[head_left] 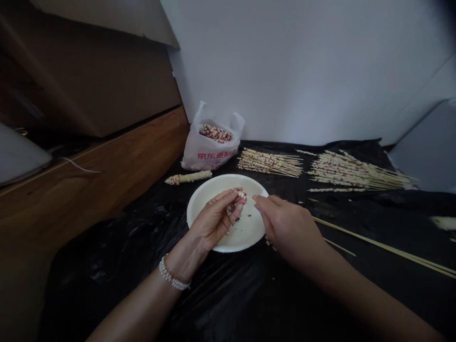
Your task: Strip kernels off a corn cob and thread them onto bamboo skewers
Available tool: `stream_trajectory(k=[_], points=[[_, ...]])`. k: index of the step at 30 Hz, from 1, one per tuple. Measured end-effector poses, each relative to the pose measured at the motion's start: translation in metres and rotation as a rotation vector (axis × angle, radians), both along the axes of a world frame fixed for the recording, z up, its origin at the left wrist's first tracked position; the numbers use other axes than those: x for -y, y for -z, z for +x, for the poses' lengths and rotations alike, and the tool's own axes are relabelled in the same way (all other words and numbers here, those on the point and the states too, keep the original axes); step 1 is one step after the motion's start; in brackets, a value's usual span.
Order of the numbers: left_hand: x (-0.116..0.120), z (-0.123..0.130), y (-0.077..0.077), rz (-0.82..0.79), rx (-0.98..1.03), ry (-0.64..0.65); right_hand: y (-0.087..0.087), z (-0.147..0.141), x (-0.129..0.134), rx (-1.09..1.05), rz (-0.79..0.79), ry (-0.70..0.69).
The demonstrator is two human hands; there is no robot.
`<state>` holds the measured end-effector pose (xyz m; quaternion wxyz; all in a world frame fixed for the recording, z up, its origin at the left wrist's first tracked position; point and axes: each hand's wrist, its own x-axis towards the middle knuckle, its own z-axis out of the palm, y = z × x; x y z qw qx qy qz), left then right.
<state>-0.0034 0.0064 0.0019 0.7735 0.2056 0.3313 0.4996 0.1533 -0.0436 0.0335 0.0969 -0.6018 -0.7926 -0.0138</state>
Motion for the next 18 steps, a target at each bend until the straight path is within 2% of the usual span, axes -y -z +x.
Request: stream_trajectory(k=[7,9,13,18], points=[[-0.015,-0.011,-0.014,-0.167,0.063,-0.266,-0.008,0.017,-0.003,0.075,0.111,0.018],[-0.02,-0.017,-0.017,-0.189,0.101,-0.326,-0.013,0.025,-0.004,0.095,0.056,0.04],[-0.027,-0.026,-0.018,-0.194,0.159,-0.378,-0.02,0.042,-0.007,0.082,-0.18,0.034],[-0.028,-0.029,-0.014,-0.204,0.177,-0.38,-0.026,0.05,-0.008,-0.003,-0.258,-0.055]])
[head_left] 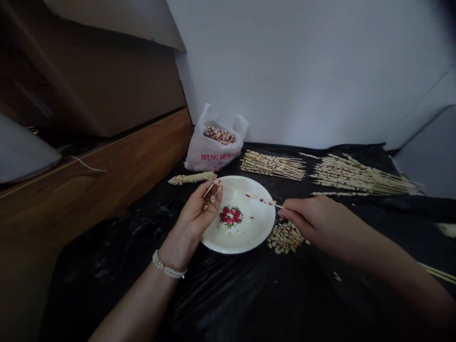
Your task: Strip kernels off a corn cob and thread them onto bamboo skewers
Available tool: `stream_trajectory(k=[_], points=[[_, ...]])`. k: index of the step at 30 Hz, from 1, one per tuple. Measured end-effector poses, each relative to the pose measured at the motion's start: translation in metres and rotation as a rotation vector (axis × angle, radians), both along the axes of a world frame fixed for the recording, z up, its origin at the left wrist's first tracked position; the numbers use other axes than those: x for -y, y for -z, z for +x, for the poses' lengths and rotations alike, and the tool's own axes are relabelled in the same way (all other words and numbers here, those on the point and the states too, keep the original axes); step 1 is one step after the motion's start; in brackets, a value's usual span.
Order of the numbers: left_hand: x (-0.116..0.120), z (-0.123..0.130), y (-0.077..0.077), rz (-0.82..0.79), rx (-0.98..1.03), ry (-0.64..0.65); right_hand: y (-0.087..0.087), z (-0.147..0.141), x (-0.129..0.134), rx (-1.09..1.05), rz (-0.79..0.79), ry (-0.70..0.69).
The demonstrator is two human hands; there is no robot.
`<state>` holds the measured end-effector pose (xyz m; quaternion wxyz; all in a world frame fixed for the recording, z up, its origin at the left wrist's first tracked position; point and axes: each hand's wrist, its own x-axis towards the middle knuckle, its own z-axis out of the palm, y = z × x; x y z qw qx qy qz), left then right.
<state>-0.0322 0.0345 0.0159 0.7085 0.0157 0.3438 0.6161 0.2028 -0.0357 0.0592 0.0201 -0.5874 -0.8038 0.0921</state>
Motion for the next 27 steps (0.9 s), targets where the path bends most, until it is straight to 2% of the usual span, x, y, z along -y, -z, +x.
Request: stream_trajectory(k=[7,12,16,21,27], points=[[0.006,0.005,-0.003,0.013,0.004,0.024,-0.001,-0.01,0.006,0.108,-0.002,0.016],[0.001,0.001,0.005,0.068,-0.027,0.031,0.0,-0.018,0.01,0.146,0.035,-0.001],[0.002,0.006,0.011,0.092,-0.088,0.037,0.004,-0.025,0.011,0.162,0.072,0.041],[0.017,0.023,0.011,0.063,-0.157,0.175,0.01,-0.04,0.011,0.169,0.1,0.053],[0.019,0.023,0.011,0.093,-0.181,0.241,0.014,-0.043,0.011,0.176,0.125,0.062]])
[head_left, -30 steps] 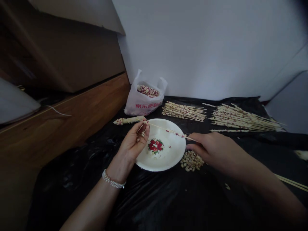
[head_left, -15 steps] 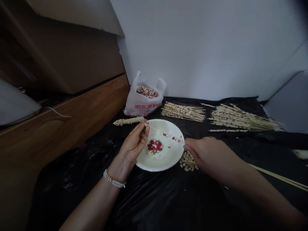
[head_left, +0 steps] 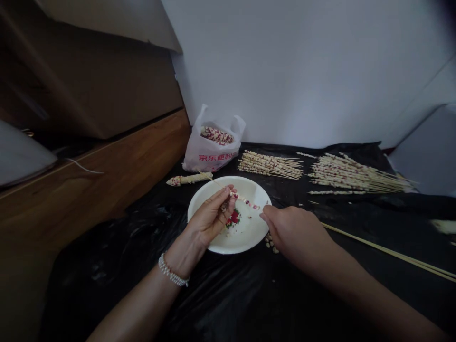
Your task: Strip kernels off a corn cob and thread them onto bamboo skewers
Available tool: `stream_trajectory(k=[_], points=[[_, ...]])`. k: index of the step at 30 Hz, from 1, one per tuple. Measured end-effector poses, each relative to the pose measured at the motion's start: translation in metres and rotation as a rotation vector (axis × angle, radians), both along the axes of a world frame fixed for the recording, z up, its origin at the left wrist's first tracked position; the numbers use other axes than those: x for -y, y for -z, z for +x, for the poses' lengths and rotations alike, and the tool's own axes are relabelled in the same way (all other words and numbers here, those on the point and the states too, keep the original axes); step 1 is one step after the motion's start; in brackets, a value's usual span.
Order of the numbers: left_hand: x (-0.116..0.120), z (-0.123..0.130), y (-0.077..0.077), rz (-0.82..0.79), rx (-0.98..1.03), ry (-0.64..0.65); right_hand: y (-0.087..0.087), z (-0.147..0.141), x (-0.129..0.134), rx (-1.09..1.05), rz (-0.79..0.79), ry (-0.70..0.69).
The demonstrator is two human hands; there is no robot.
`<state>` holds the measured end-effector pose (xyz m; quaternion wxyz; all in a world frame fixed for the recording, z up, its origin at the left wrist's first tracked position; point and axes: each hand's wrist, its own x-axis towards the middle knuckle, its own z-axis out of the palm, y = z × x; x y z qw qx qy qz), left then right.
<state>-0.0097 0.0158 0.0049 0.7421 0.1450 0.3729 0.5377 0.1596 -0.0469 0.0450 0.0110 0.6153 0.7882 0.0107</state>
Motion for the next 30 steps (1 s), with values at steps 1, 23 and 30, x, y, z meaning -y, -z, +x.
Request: stream_trajectory(k=[1,23,30], points=[[0.0,0.0,0.0,0.007,-0.009,0.01,0.0,0.0,0.0,-0.003,-0.001,0.006],[0.004,-0.006,-0.005,-0.162,0.217,0.296,-0.016,0.024,-0.008,0.005,0.098,0.122],[0.008,0.004,-0.02,-0.177,0.151,0.331,-0.025,0.04,-0.009,-0.021,0.165,0.171]])
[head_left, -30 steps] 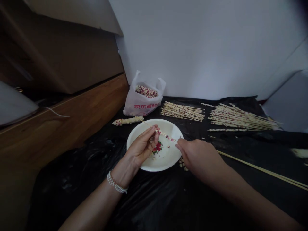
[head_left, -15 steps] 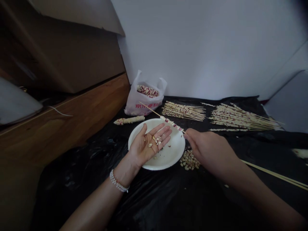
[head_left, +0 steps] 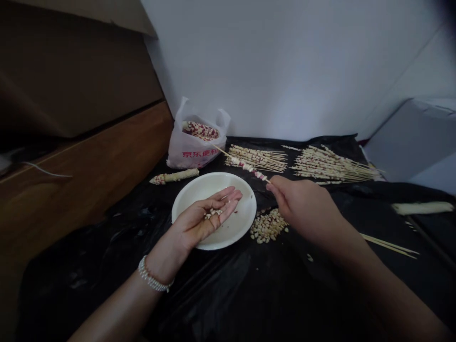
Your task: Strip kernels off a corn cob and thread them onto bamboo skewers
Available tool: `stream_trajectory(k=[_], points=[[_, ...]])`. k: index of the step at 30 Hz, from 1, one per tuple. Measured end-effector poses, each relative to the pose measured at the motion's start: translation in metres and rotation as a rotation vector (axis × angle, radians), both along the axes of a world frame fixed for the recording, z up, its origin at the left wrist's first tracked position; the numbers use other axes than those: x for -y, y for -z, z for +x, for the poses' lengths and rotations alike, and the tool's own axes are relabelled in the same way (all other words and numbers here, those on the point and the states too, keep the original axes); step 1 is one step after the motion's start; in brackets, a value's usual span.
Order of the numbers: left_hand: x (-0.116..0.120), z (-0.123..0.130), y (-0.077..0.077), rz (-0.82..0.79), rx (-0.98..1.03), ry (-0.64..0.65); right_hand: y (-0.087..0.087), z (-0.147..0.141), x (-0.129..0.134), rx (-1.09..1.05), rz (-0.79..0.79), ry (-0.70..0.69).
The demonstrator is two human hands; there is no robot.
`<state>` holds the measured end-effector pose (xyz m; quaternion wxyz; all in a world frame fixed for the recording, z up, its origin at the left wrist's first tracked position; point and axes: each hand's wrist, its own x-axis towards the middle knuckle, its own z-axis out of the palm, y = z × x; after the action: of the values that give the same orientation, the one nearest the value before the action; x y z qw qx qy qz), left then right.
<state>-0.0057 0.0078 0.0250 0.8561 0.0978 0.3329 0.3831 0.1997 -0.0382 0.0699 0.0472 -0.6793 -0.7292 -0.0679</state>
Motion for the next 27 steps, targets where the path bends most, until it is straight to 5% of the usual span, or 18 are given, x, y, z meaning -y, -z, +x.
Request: stream_trajectory(k=[8,11,14,20,23,27], points=[[0.014,0.064,-0.01,0.125,-0.146,0.094,-0.008,0.02,-0.003,-0.032,0.073,0.025],[0.021,0.091,-0.002,0.345,-0.251,0.137,-0.01,0.025,-0.005,-0.05,0.087,0.023],[0.028,0.107,0.012,0.794,-0.369,0.226,-0.009,0.028,-0.007,-0.06,0.081,0.021],[0.035,0.1,0.035,1.474,-0.635,0.374,-0.004,0.035,-0.015,-0.099,0.043,0.025],[0.035,0.089,0.027,1.711,-0.658,0.454,0.003,0.038,-0.02,-0.124,0.024,0.024],[0.038,0.07,0.002,1.788,-0.694,0.577,0.015,0.038,-0.028,-0.14,-0.001,0.003]])
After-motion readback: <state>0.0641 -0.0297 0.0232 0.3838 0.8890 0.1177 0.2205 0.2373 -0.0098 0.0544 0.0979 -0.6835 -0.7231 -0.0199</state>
